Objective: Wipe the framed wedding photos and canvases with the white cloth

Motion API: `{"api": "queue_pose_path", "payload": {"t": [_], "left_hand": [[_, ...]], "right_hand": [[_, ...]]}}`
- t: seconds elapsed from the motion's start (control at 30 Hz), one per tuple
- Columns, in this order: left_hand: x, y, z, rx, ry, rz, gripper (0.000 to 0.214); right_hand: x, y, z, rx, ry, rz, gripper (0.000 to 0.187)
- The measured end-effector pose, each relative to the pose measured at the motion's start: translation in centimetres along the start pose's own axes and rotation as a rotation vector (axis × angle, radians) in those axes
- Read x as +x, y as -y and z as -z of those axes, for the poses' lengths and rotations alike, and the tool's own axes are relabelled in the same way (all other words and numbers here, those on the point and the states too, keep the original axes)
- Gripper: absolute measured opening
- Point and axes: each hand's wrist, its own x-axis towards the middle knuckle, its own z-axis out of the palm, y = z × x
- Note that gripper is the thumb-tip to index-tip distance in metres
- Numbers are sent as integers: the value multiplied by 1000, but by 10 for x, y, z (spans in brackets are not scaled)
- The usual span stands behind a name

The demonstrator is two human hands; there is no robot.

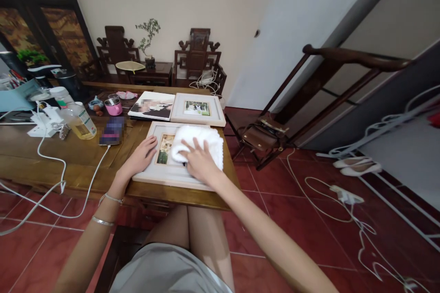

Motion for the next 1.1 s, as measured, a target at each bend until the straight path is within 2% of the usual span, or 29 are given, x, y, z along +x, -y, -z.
{"api": "queue_pose_path", "payload": {"t": [0.1, 0.2, 0.3, 0.47, 0.57, 0.63, 0.83, 0.9, 1.0, 1.1], "left_hand": [[0, 1, 1, 5, 2, -12, 42], [0, 1, 0, -4, -14, -7, 42], [0, 0, -1, -13, -24, 5, 43], [-1, -1, -3, -40, -36, 29, 45], [-1, -1, -3, -47, -35, 21, 44], [-1, 0, -3, -45, -33, 6, 44], [0, 3, -3, -58, -53, -13, 42], [0, 3, -3, -85, -77, -14, 43], [1, -1, 0, -133, -148, -17, 48], [1, -6, 3, -153, -197, -8, 51]], "right_hand": [[45, -23, -5, -39, -53, -88, 59], [59, -23, -6, -40, -28, -94, 58], [33, -2, -1, -19, 42, 0, 61], [-41, 40, 24, 80, 221, 189, 66], [-53, 48, 30, 118, 250, 211, 67], [-39, 45, 24, 111, 216, 175, 67], [51, 19, 1, -21, 56, -41, 61], [69, 20, -1, -34, 42, -71, 59], [67, 34, 0, -22, 65, -15, 60], [35, 52, 2, 16, 121, 129, 63]]}}
